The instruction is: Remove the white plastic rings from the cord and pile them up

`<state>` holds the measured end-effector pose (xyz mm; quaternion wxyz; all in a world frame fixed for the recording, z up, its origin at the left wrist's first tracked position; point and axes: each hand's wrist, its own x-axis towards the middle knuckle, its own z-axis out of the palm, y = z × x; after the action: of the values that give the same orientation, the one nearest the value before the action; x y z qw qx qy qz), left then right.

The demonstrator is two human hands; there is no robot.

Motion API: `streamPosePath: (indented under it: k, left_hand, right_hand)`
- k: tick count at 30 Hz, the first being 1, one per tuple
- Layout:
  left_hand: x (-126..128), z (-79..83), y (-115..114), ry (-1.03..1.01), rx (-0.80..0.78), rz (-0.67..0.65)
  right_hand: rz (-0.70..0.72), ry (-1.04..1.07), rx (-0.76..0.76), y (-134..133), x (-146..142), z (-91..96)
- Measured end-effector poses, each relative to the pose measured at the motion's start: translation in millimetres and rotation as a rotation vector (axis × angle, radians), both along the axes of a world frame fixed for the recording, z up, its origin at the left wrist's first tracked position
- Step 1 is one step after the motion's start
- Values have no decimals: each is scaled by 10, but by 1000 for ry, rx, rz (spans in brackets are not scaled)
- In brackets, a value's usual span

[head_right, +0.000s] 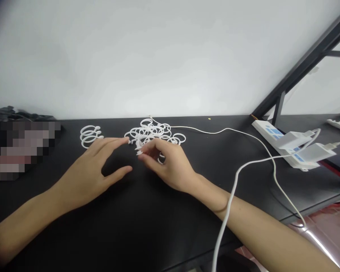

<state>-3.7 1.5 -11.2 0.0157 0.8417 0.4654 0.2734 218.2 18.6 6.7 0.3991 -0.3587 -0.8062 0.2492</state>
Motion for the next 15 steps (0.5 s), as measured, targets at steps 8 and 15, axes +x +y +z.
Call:
streamPosePath:
  k: [8, 15]
  left_hand:
    - [76, 31, -69, 8, 46, -95]
    - [45, 47, -74, 26, 49, -87]
  right_hand:
    - [216, 221, -473, -103, -82, -82]
    - [51, -3, -94, -92, -67, -40]
